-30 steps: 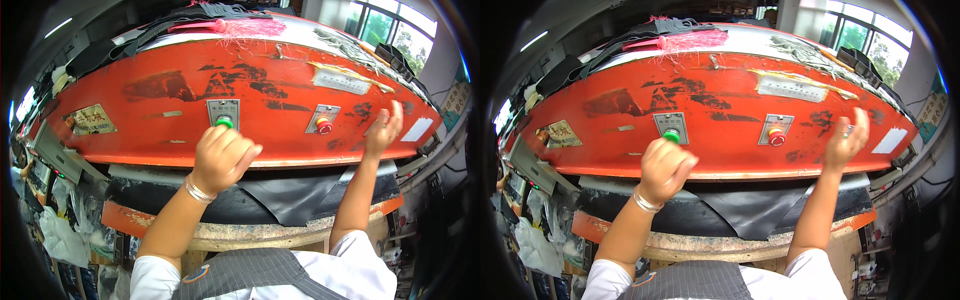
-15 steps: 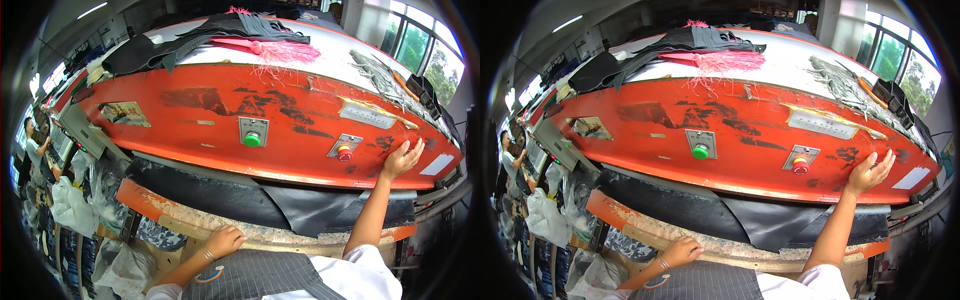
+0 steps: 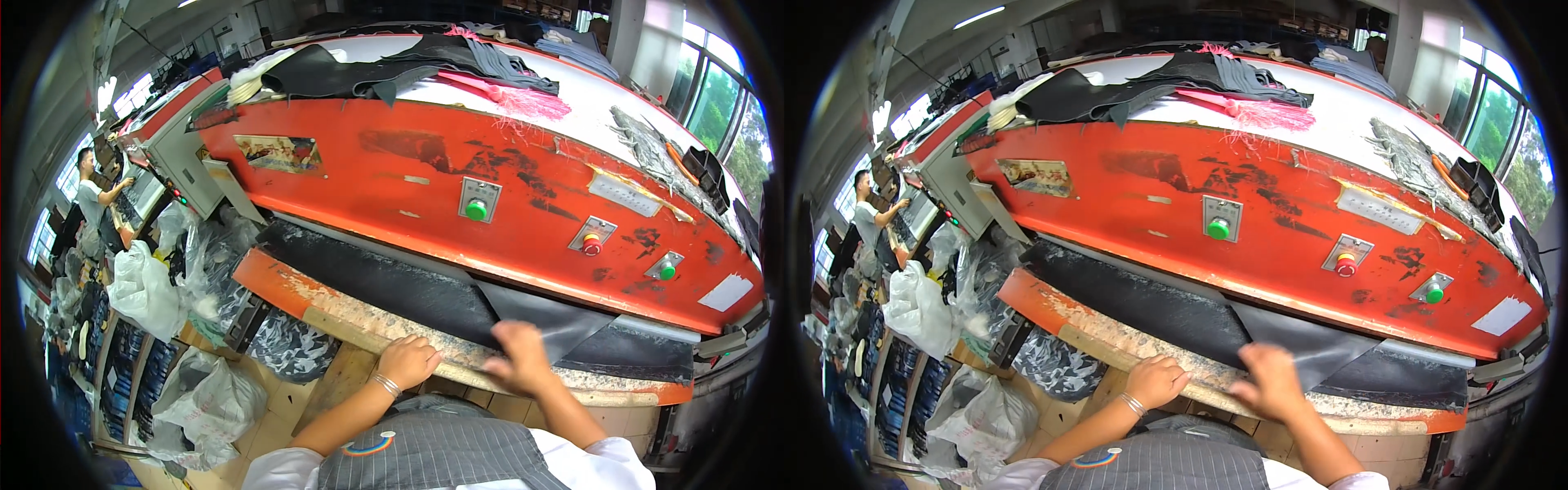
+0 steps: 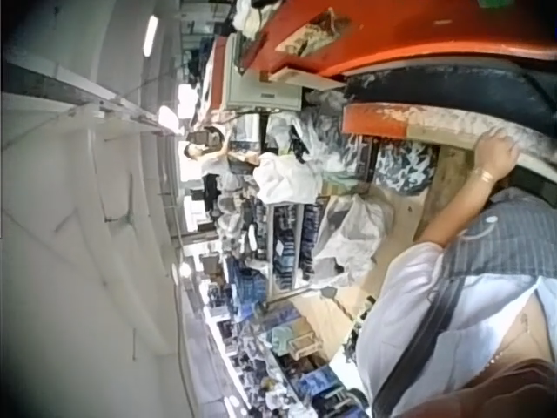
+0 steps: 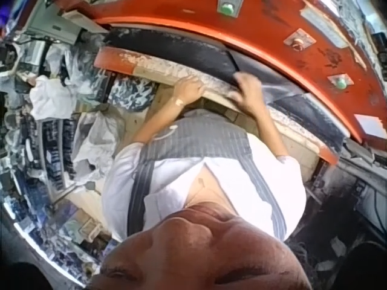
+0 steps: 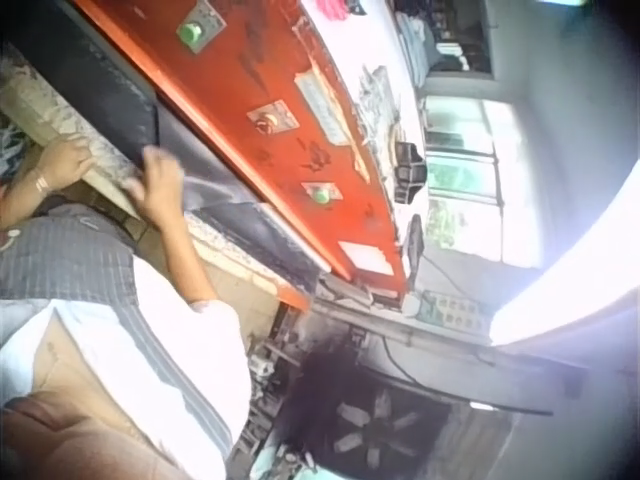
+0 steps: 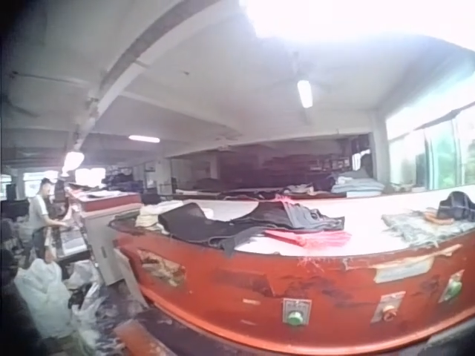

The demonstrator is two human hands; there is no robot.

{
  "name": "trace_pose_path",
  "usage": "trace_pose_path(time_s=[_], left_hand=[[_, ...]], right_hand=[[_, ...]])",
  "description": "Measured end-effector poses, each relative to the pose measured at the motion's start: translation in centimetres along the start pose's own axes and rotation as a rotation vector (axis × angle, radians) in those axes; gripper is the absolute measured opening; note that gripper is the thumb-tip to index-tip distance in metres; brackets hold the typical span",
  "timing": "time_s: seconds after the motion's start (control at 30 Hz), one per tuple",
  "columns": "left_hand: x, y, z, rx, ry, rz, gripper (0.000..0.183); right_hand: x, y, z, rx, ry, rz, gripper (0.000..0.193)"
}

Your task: Operating a hydraulic press to cut components from a leather sheet using metal dies.

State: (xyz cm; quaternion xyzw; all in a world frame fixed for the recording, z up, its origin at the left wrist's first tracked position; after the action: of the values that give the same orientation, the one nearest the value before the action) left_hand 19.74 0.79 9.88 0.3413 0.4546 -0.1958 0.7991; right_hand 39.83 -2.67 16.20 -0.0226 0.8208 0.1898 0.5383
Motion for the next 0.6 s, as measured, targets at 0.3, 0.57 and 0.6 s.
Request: trace_pose_path(time_s=[0.3, 0.57, 0.6], left_hand=[[0.5, -0.3, -0.5, -0.011, 0.071, 0.109, 0.022], [0.2, -5.8, 0.2, 0.028, -0.067, -0.157, 0.023], [-0.4, -7.2, 0.1, 0.053, -0.081, -0.168, 0.023]], right_hand=[[8.3, -2.7, -4.3, 0.194, -0.183, -0.139, 0.048], [9.3, -5.7, -7.8, 0.155, -0.059, -0.253, 0.040], [9.5, -5.7, -8.4, 0.183, -0.002, -0.418, 0.046]])
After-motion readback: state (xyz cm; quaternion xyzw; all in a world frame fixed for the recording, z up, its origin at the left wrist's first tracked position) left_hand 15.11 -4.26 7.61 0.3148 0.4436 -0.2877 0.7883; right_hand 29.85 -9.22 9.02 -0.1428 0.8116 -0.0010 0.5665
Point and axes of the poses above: each hand's wrist, its own y-axis towards the middle knuckle, its own x-axis out of the palm, z = x × y, the point moved 7 cm from there along y, towards the middle knuckle, and after that the axes turned 10 degrees about x, right-handed, at the moved point
